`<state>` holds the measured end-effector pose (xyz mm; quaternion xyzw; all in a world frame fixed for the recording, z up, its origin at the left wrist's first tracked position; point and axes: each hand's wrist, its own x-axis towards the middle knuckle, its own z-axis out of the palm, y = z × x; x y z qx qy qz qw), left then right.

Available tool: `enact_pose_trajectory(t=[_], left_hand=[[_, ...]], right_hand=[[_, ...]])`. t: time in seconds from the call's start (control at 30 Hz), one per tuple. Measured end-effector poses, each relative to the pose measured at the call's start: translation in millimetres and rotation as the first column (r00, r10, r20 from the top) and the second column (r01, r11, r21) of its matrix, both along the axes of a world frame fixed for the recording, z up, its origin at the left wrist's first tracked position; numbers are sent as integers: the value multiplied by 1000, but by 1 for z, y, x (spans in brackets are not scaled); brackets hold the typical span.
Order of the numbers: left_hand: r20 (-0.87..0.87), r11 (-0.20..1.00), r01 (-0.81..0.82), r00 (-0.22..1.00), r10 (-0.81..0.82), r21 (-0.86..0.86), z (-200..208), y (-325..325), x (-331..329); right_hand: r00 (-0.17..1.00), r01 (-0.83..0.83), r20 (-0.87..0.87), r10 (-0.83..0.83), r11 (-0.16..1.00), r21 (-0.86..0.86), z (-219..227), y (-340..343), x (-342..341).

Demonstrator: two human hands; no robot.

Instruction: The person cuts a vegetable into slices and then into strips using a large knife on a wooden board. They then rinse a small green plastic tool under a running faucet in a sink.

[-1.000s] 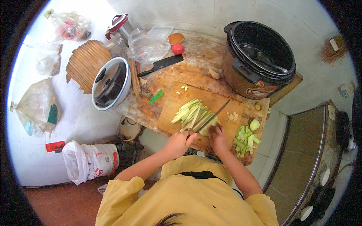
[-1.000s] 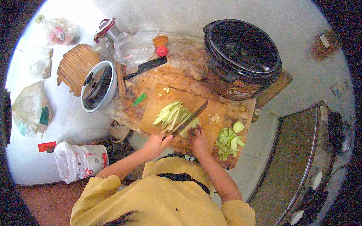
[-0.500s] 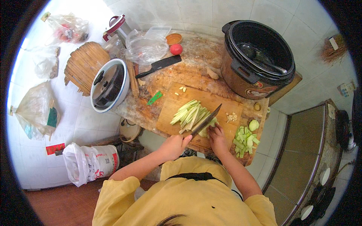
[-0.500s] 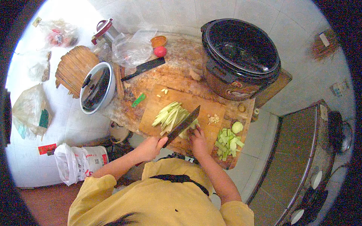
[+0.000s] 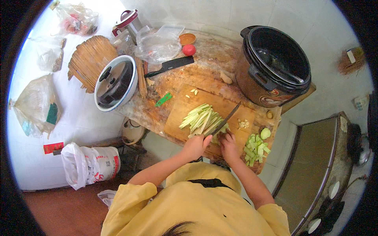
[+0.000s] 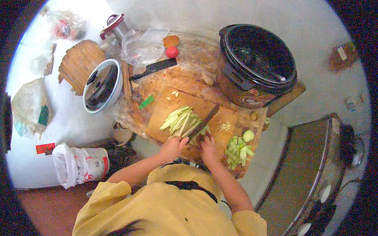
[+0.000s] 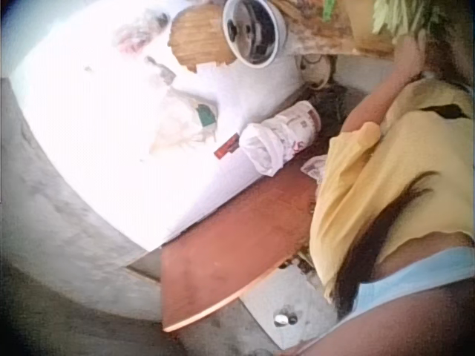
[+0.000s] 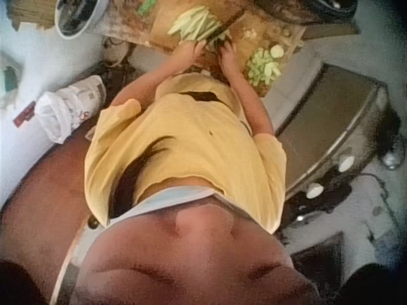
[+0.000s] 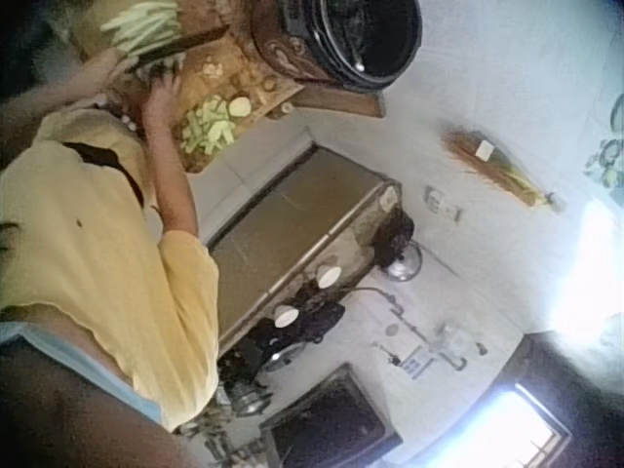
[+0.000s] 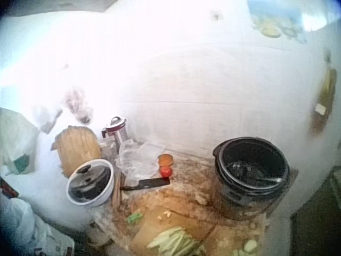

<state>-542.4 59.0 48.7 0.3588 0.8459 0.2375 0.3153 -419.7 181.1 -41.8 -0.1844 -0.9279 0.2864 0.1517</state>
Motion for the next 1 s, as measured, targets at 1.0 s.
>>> enact_pose_trajectory(t=[1.0], left_hand=[[112, 998, -30, 993, 36, -58, 10, -21, 1]], right_hand=[[1000, 16, -10, -16, 999, -46, -5, 2, 2]])
